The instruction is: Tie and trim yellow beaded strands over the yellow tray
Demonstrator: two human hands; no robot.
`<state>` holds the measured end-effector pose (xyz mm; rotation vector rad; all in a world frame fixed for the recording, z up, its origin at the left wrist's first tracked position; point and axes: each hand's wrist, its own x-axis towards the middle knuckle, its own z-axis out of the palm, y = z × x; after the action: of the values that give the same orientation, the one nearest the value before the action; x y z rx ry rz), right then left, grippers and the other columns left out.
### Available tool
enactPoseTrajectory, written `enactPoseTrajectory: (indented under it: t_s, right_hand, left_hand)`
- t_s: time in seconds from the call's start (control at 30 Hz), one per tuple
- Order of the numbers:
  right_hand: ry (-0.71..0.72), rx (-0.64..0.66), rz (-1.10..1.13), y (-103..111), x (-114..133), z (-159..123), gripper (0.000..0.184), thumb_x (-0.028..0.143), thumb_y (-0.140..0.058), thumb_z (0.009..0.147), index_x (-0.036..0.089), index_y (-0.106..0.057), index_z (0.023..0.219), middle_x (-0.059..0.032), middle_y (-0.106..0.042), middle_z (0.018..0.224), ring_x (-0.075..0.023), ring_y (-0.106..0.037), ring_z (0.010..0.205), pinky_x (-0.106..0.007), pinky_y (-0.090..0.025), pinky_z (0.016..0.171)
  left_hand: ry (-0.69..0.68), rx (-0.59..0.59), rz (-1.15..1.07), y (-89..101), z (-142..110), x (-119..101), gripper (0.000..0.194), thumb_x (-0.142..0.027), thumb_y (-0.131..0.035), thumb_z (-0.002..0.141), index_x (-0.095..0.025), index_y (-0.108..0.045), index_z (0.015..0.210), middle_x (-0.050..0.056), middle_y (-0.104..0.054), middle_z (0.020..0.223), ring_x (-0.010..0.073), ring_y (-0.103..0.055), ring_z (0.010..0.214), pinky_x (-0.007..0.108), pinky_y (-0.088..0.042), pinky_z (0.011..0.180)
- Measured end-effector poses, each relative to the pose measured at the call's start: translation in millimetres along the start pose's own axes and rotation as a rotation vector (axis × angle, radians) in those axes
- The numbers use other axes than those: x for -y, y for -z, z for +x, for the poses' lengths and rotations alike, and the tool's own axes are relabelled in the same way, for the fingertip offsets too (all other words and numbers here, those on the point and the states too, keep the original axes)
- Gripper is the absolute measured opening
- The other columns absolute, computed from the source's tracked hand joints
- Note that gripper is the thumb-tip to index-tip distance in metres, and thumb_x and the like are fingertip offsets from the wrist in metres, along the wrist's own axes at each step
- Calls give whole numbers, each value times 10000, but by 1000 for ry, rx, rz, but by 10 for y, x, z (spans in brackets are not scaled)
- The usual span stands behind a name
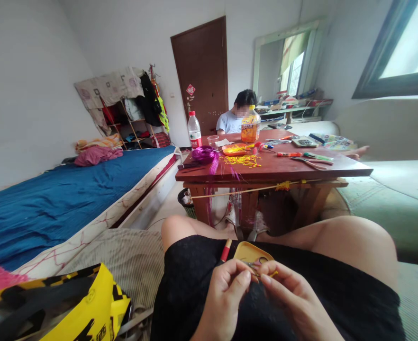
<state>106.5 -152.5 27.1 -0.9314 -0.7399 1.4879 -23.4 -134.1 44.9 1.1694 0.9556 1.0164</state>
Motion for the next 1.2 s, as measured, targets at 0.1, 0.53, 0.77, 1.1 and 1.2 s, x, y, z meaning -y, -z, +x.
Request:
enactPoseTrajectory:
  t_s: [0.1, 0.53, 0.77, 1.1, 1.2]
  right_hand:
    - [1, 9, 15, -1, 2, 0, 230, 379, -755, 635, 176, -662, 693, 11, -594, 668, -96, -416, 588, -204, -324, 549]
    - [-7, -15, 28, -17, 13, -4, 249, 389, -772, 607, 174, -659, 665, 28, -535, 591, -87, -359, 546, -201, -284, 514]
    - [-3, -37, 8, -34, 22, -12, 266, 402, -780, 587, 173, -662, 654, 22, -548, 591, -87, -360, 541, -203, -279, 506]
    - [-9, 26, 9, 47, -37, 24, 237, 384, -764, 631, 177, -667, 692, 20, -577, 633, -78, -385, 567, -179, -310, 526]
    - [-2, 1, 15, 34, -30, 23, 235, 382, -766, 627, 176, -667, 683, 25, -568, 627, -73, -377, 555, -177, -308, 518]
  left_hand:
    - [-4, 3, 8, 10, -5, 11, 280, -414, -571, 752, -148, -557, 666, -79, -330, 496, 69, -232, 457, 211, -190, 461]
    - [-24, 19, 7, 7, -10, 2, 255, -375, -562, 769, -141, -556, 667, -74, -340, 507, 67, -242, 467, 208, -191, 458]
    - [-21, 20, -4, 16, 1, 37, 255, -376, -561, 773, -143, -555, 671, -74, -337, 509, 65, -234, 468, 205, -192, 460]
    - [-14, 15, -13, 12, -2, 33, 254, -388, -581, 759, -151, -575, 667, -79, -325, 497, 63, -212, 451, 211, -189, 459]
    - [-29, 20, -22, 10, 9, 51, 261, -391, -578, 761, -150, -571, 659, -79, -330, 494, 61, -211, 448, 211, -195, 462]
